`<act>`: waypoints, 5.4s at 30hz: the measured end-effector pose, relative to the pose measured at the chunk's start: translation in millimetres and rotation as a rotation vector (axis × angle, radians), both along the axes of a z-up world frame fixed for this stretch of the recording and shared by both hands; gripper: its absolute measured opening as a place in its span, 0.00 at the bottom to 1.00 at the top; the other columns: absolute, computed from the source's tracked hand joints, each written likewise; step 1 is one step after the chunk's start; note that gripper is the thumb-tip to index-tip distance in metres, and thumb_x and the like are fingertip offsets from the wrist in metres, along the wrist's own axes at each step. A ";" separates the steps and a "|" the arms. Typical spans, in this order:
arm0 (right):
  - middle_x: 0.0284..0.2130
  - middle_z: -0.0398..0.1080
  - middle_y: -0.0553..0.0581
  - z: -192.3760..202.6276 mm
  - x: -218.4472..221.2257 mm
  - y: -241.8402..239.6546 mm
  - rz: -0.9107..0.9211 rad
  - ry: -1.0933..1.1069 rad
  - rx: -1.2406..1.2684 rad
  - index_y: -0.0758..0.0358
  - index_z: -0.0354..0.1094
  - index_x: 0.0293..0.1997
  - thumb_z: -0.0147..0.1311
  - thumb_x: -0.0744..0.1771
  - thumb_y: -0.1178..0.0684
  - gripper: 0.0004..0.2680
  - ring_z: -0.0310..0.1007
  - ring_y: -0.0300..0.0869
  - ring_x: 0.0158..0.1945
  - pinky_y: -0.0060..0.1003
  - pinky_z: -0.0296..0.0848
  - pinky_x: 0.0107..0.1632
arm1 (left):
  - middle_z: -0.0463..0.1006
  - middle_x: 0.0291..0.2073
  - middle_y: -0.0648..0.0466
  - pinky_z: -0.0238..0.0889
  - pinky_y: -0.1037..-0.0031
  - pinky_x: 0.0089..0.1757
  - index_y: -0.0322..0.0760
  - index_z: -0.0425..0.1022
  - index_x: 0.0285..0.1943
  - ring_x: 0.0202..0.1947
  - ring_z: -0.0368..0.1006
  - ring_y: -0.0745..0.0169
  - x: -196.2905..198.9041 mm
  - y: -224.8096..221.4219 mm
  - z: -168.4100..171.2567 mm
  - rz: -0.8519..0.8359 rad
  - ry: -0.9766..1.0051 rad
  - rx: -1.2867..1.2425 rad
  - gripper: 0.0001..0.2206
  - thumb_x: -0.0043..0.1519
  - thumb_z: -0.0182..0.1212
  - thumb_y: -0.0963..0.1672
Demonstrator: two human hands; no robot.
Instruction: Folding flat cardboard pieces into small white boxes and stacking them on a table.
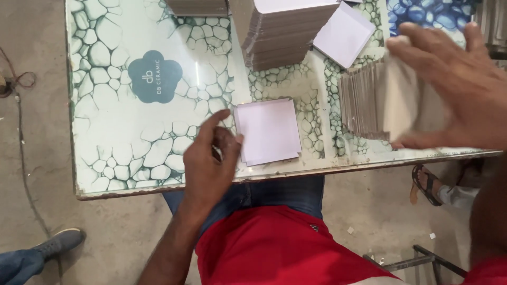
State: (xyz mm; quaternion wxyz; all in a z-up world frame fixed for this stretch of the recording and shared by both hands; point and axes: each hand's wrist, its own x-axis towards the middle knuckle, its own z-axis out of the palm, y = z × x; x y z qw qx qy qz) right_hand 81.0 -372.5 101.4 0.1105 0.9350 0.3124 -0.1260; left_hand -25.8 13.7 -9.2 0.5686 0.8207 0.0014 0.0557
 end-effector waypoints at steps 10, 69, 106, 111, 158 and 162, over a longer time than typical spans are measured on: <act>0.66 0.66 0.69 -77.3 -74.5 91.6 0.368 1.178 1.139 0.67 0.50 0.75 0.58 0.62 0.19 0.43 0.70 0.53 0.64 0.47 0.72 0.63 | 0.75 0.60 0.57 0.49 0.53 0.67 0.51 0.74 0.51 0.66 0.64 0.54 -14.1 -34.8 44.6 -0.413 -0.858 0.428 0.12 0.65 0.74 0.46; 0.54 0.72 0.58 -125.4 -93.7 179.8 -0.585 0.042 1.761 0.68 0.59 0.67 0.57 0.70 0.48 0.20 0.75 0.36 0.54 0.29 0.78 0.54 | 0.75 0.40 0.47 0.63 0.69 0.29 0.32 0.67 0.69 0.29 0.68 0.65 1.2 -26.6 -10.5 -0.084 -0.080 0.037 0.18 0.74 0.53 0.46; 0.78 0.28 0.70 -32.8 14.6 4.1 0.006 0.149 0.039 0.54 0.33 0.81 0.69 0.47 0.25 0.57 0.19 0.63 0.79 0.70 0.26 0.68 | 0.67 0.16 0.57 0.57 0.73 0.23 0.35 0.69 0.65 0.15 0.63 0.69 8.2 -2.5 -10.7 -0.079 -0.001 0.088 0.18 0.66 0.62 0.43; 0.77 0.27 0.62 -17.0 16.4 15.3 -0.024 0.168 -0.004 0.48 0.30 0.78 0.66 0.47 0.24 0.55 0.22 0.55 0.79 0.67 0.24 0.70 | 0.66 0.15 0.58 0.55 0.74 0.22 0.34 0.70 0.65 0.16 0.61 0.73 6.9 0.6 -8.7 -0.102 0.003 0.056 0.17 0.67 0.62 0.42; 0.35 0.79 0.58 -177.6 -85.6 125.5 -0.510 -0.081 1.826 0.68 0.74 0.53 0.62 0.71 0.54 0.08 0.76 0.34 0.31 0.24 0.76 0.34 | 0.75 0.40 0.54 0.64 0.77 0.42 0.28 0.66 0.71 0.40 0.69 0.70 3.9 -7.5 -14.9 -0.367 0.239 -0.813 0.23 0.72 0.55 0.48; 0.40 0.76 0.55 -142.5 -90.6 155.5 -0.456 0.169 2.062 0.67 0.65 0.62 0.65 0.70 0.55 0.15 0.77 0.36 0.42 0.26 0.78 0.43 | 0.84 0.44 0.50 0.73 0.73 0.47 0.30 0.71 0.67 0.45 0.80 0.64 5.8 -16.2 -3.3 -0.516 0.238 -0.265 0.20 0.69 0.57 0.47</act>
